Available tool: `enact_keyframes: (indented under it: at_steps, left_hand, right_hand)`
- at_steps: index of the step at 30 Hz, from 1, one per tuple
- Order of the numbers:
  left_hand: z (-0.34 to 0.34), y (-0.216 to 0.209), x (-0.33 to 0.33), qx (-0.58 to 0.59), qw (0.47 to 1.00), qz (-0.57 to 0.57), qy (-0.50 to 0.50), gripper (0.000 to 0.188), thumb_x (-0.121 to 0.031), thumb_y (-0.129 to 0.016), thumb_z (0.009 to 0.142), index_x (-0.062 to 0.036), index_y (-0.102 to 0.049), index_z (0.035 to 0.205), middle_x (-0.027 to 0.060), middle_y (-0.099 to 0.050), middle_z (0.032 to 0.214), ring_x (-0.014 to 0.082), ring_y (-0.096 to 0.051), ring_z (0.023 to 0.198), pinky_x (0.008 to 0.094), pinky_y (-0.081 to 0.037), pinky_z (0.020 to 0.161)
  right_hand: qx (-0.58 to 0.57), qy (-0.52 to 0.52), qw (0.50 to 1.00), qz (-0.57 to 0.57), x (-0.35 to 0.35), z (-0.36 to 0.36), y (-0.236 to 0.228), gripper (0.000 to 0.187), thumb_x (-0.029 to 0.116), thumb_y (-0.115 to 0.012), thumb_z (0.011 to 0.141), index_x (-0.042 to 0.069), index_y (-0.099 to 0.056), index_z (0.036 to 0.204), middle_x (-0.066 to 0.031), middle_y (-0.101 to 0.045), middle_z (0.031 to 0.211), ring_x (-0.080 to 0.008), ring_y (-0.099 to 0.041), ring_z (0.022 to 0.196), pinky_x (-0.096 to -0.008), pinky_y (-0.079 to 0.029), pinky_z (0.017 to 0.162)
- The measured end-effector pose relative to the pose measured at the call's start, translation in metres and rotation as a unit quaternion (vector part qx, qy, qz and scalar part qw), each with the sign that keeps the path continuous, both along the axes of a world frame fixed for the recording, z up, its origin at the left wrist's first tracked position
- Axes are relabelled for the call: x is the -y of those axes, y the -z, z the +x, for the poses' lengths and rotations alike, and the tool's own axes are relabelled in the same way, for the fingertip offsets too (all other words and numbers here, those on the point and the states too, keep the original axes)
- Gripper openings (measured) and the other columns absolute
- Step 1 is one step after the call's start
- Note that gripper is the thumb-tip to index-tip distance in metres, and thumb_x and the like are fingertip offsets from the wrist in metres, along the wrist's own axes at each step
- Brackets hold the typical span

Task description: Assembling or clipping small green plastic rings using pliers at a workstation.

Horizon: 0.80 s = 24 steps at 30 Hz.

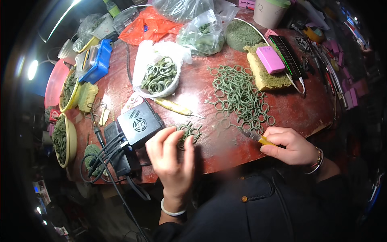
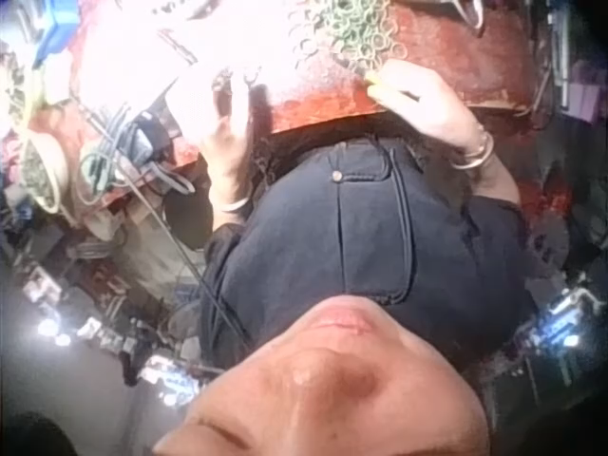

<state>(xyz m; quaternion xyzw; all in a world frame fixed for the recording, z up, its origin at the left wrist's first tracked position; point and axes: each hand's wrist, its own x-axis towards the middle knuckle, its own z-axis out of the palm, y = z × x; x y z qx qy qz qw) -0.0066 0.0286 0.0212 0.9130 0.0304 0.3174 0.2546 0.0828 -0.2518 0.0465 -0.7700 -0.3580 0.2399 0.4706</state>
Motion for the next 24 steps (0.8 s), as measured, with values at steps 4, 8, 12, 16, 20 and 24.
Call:
enact_keyframes:
  at_steps: [4, 8, 12, 16, 20, 24]
  left_hand:
    - [0.017, 0.008, 0.027, 0.007, 0.992, 0.004, 0.128, 0.025, 0.002, -0.078, 0.076, -0.0012, -0.069, 0.099, 0.0134, -0.066, 0.106, 0.0309, -0.062, 0.095, 0.0388, -0.052, 0.081]
    - [0.032, 0.011, 0.048, -0.025, 0.988, 0.047, 0.145, 0.025, 0.001, -0.075, 0.075, -0.0033, -0.068, 0.099, 0.0112, -0.065, 0.103, 0.0304, -0.062, 0.093, 0.0402, -0.052, 0.080]
    - [0.033, 0.013, 0.046, -0.026, 0.987, 0.055, 0.149, 0.022, 0.000, -0.074, 0.076, -0.0035, -0.068, 0.097, 0.0111, -0.065, 0.103, 0.0299, -0.062, 0.089, 0.0405, -0.051, 0.080]
    - [0.032, 0.016, 0.041, 0.004, 0.988, -0.011, 0.151, 0.020, 0.006, -0.073, 0.079, -0.0011, -0.067, 0.097, 0.0144, -0.066, 0.107, 0.0308, -0.065, 0.092, 0.0394, -0.053, 0.082]
    - [0.024, 0.014, 0.035, -0.014, 0.925, -0.313, 0.217, 0.015, 0.007, -0.069, 0.088, 0.0036, -0.067, 0.102, 0.0181, -0.066, 0.118, 0.0235, -0.066, 0.102, 0.0355, -0.054, 0.088]
    - [0.006, 0.023, 0.031, -0.080, 0.792, -0.556, 0.239, 0.014, 0.007, -0.063, 0.093, 0.0040, -0.065, 0.107, 0.0158, -0.064, 0.124, 0.0167, -0.062, 0.107, 0.0307, -0.050, 0.092]
  right_hand:
    - [-0.026, 0.013, 1.000, 0.012, -0.003, 0.001, 0.001, 0.024, 0.016, -0.066, 0.099, -0.003, -0.063, 0.085, -0.0105, -0.055, 0.081, -0.0231, -0.053, 0.073, -0.0351, -0.044, 0.069]
    - [-0.037, 0.014, 0.999, 0.013, -0.001, 0.001, 0.001, 0.024, 0.016, -0.065, 0.099, -0.003, -0.062, 0.086, -0.0101, -0.054, 0.080, -0.0225, -0.053, 0.073, -0.0351, -0.044, 0.069]
    - [-0.046, 0.020, 0.999, 0.008, 0.002, 0.001, 0.002, 0.025, 0.017, -0.065, 0.100, -0.003, -0.062, 0.085, -0.0102, -0.053, 0.079, -0.0220, -0.052, 0.073, -0.0352, -0.043, 0.069]
    - [-0.050, 0.017, 0.999, 0.011, 0.002, 0.002, 0.001, 0.025, 0.017, -0.064, 0.100, -0.003, -0.062, 0.085, -0.0101, -0.053, 0.079, -0.0221, -0.052, 0.072, -0.0357, -0.043, 0.068]
    - [-0.050, 0.000, 0.999, 0.013, 0.004, 0.004, 0.000, 0.025, 0.018, -0.065, 0.099, -0.003, -0.063, 0.086, -0.0107, -0.056, 0.084, -0.0233, -0.056, 0.076, -0.0351, -0.045, 0.071]
    - [-0.062, -0.049, 0.996, 0.035, -0.001, 0.002, -0.007, 0.026, 0.019, -0.067, 0.098, -0.003, -0.063, 0.086, -0.0127, -0.059, 0.091, -0.0254, -0.059, 0.082, -0.0351, -0.047, 0.075]
